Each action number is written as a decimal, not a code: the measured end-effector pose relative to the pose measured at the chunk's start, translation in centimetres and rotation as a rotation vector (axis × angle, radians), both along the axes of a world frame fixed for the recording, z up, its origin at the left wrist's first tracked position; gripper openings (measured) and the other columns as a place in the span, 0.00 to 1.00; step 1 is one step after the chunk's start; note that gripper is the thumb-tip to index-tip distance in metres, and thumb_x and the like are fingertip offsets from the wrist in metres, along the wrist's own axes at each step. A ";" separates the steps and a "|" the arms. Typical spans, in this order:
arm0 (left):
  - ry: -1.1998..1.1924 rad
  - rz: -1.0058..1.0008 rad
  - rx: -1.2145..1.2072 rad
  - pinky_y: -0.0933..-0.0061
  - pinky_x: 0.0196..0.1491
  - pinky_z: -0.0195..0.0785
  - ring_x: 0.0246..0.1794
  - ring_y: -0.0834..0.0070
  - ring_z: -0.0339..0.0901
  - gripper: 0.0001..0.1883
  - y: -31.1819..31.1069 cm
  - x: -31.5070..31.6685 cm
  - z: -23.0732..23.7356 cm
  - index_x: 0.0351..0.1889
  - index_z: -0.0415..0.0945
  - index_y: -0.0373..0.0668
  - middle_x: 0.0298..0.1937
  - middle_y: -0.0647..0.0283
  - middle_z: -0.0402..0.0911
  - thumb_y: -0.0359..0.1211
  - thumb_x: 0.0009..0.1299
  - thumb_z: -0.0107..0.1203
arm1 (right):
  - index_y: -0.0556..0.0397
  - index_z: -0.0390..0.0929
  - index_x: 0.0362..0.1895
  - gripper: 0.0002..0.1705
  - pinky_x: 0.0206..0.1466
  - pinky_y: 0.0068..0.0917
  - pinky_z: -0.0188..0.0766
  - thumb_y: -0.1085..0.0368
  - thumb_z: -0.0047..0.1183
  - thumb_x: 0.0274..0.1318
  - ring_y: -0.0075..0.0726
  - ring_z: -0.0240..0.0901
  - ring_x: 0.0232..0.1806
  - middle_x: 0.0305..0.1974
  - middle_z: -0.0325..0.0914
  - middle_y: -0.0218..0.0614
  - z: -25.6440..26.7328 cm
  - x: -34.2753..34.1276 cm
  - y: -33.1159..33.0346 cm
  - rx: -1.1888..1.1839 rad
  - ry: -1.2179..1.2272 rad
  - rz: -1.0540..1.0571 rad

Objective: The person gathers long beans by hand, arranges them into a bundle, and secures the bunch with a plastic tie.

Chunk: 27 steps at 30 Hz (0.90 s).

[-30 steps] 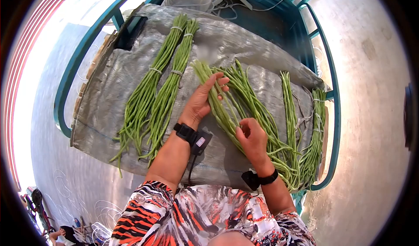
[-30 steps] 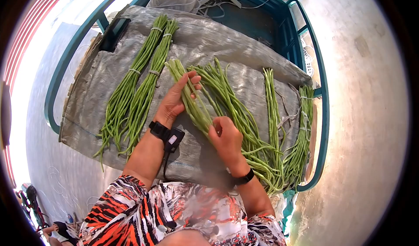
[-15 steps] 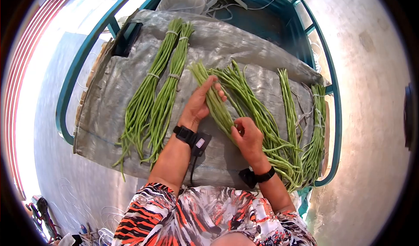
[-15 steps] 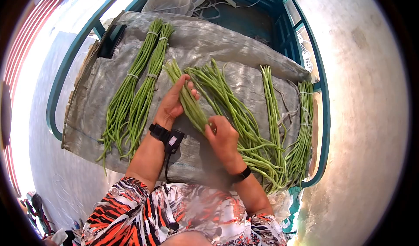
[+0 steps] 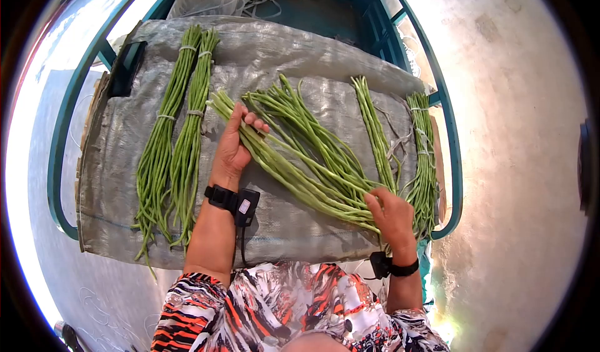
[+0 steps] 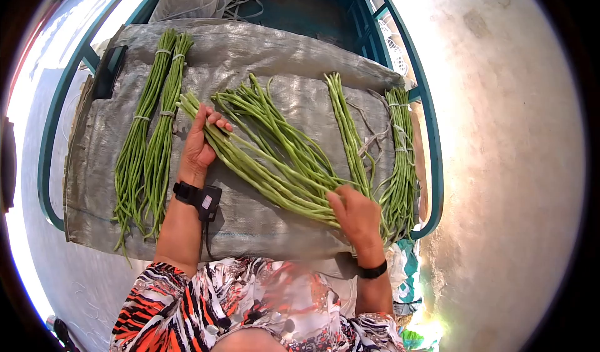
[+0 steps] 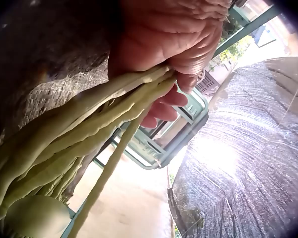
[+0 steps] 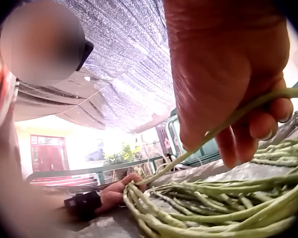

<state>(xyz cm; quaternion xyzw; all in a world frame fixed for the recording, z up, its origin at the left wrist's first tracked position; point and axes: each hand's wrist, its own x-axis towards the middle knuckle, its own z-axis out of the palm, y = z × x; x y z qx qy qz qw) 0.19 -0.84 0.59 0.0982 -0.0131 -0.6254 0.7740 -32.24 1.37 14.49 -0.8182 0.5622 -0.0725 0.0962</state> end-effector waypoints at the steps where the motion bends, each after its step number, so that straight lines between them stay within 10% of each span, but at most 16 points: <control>1: 0.007 0.000 -0.020 0.68 0.42 0.70 0.28 0.78 0.66 0.11 0.1 0.0 -0.3 0.35 0.70 0.46 0.23 0.73 0.64 0.42 0.74 0.51 | 0.48 0.79 0.33 0.16 0.30 0.41 0.70 0.50 0.52 0.59 0.51 0.76 0.27 0.22 0.77 0.40 0.1 -1.7 -0.3 -0.017 0.091 -0.027; 6: 0.025 -0.073 -0.022 0.69 0.41 0.70 0.26 0.79 0.65 0.11 0.0 0.4 -1.1 0.36 0.71 0.45 0.22 0.73 0.63 0.42 0.75 0.50 | 0.48 0.79 0.35 0.13 0.34 0.42 0.71 0.53 0.51 0.60 0.53 0.75 0.29 0.26 0.78 0.40 -0.4 -6.1 -3.1 -0.077 0.433 0.043; 9: 0.014 -0.089 -0.016 0.69 0.40 0.70 0.27 0.80 0.66 0.11 0.2 0.3 -0.7 0.36 0.71 0.44 0.23 0.73 0.65 0.41 0.75 0.50 | 0.49 0.77 0.38 0.10 0.37 0.42 0.71 0.58 0.53 0.58 0.52 0.75 0.33 0.33 0.78 0.41 -2.0 -3.5 -6.0 -0.125 -0.027 -0.084; 27: -0.025 -0.081 0.018 0.71 0.36 0.72 0.26 0.79 0.72 0.10 0.2 0.5 -1.0 0.39 0.72 0.43 0.24 0.71 0.70 0.39 0.72 0.54 | 0.49 0.74 0.40 0.16 0.38 0.49 0.69 0.57 0.58 0.49 0.54 0.74 0.39 0.38 0.77 0.42 -9.5 0.5 -16.2 -0.255 0.105 -0.136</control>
